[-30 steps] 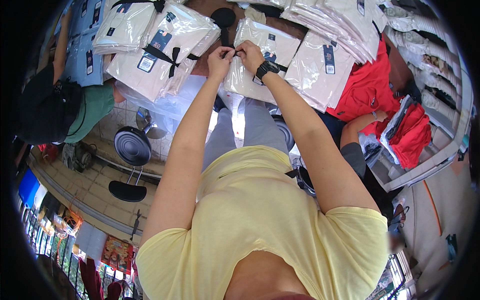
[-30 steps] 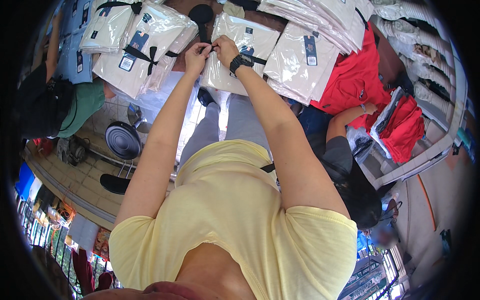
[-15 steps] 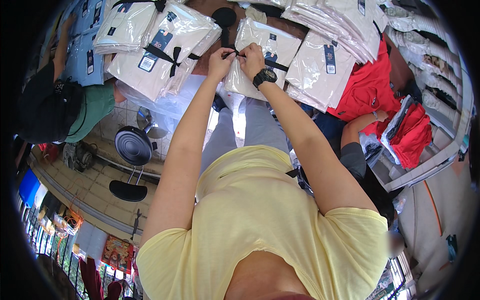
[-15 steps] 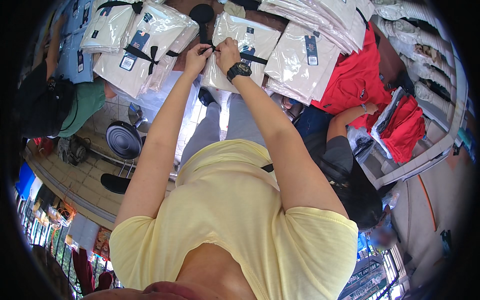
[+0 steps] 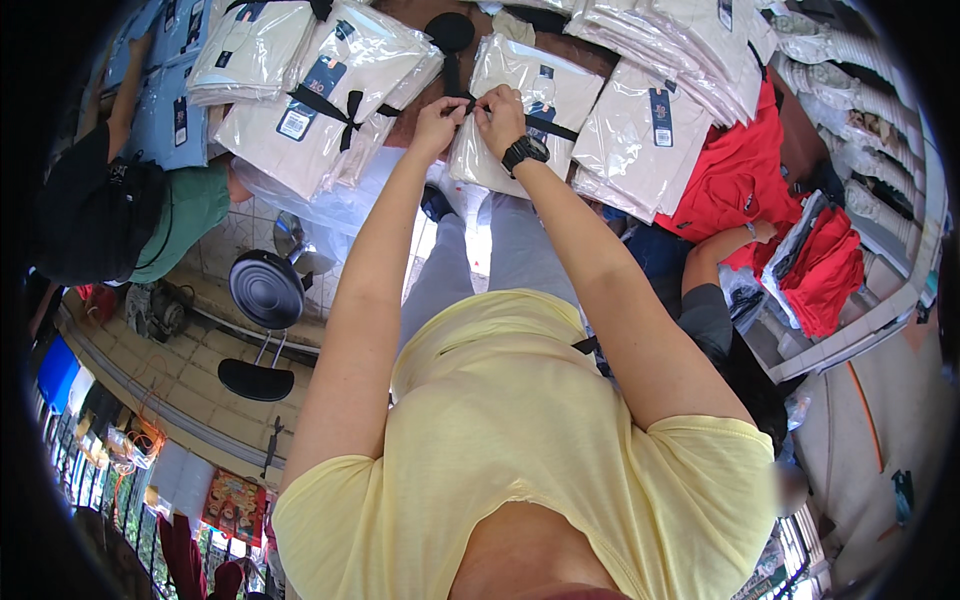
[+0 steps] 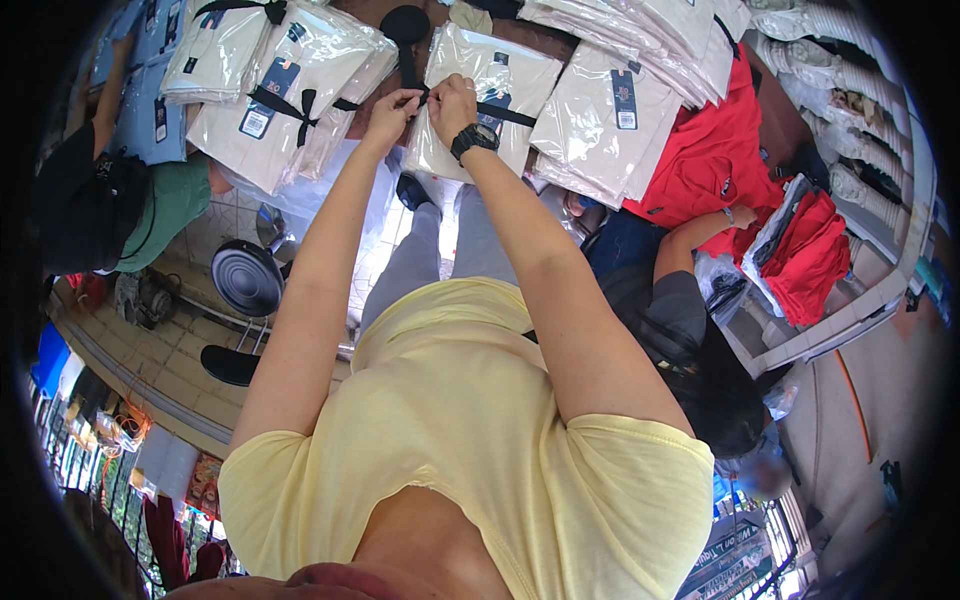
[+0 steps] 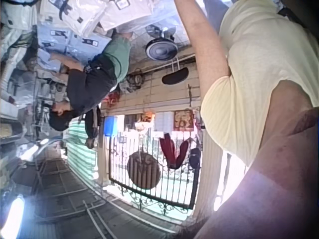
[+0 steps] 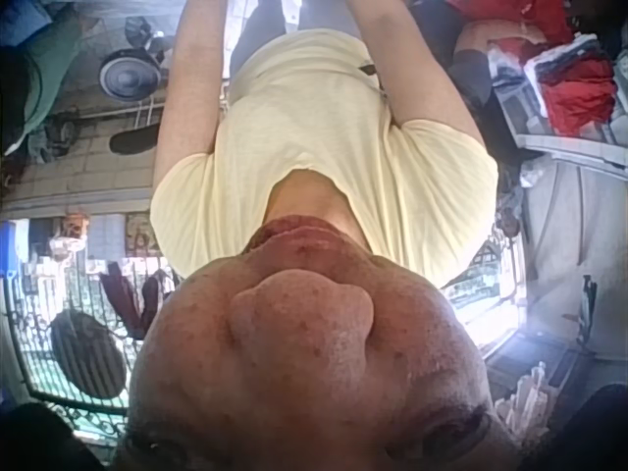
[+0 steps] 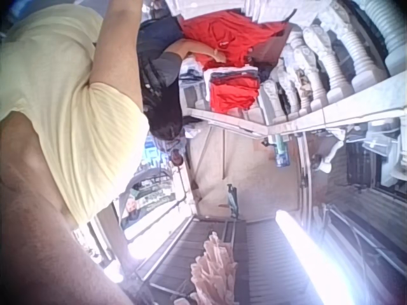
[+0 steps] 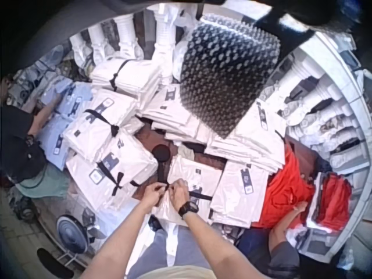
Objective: The person sorts and stacks several plastic-packaged shirts on a table, occasionally tying a black ribbon around a package and moving them between different piles.
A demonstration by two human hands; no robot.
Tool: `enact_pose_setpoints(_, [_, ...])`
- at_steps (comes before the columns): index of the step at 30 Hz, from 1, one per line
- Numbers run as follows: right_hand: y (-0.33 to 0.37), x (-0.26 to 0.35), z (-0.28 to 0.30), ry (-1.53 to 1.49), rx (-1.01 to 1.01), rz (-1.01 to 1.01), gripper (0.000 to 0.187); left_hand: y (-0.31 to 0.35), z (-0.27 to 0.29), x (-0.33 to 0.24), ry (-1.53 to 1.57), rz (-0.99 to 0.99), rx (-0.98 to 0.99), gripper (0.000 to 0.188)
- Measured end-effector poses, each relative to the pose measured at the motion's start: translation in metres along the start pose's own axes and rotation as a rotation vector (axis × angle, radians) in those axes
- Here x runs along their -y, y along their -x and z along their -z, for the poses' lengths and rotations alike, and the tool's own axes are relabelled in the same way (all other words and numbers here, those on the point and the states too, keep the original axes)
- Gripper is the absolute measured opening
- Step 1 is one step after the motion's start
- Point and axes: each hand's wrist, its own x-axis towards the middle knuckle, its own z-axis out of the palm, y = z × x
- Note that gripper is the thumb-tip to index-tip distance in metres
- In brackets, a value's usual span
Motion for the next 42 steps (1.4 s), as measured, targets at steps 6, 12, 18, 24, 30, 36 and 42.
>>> enact_pose_setpoints(6, [-0.001, -0.007, 0.001, -0.032, 0.021, -0.006, 0.007, 0.002, 0.014, -0.004, -0.389, -0.144, -0.264, 0.012])
enact_pose_setpoints(12, [-0.001, -0.009, -0.002, -0.034, 0.038, 0.01, 0.008, 0.016, 0.021, 0.004, -0.694, -0.458, -0.482, 0.012])
enact_pose_setpoints(18, [0.001, -0.015, -0.004, -0.048, 0.018, 0.021, 0.009, 0.03, 0.021, 0.004, -0.719, -0.512, -0.538, 0.012])
enact_pose_setpoints(24, [0.002, -0.015, -0.004, -0.063, 0.016, 0.02, 0.007, 0.029, 0.023, 0.011, -0.675, -0.461, -0.602, 0.011])
enact_pose_setpoints(30, [-0.001, -0.01, -0.004, -0.061, 0.072, -0.041, 0.007, 0.035, 0.023, 0.008, -0.773, -0.462, -0.541, 0.015])
enact_pose_setpoints(36, [-0.032, -0.031, 0.063, -0.01, 0.064, 0.004, 0.038, 0.062, -0.007, -0.005, -0.747, -0.327, -0.557, 0.04])
enact_pose_setpoints(42, [0.005, -0.027, 0.125, 0.518, 0.598, -0.76, 0.063, 0.053, -0.031, -0.002, -0.532, 0.009, -0.147, 0.077])
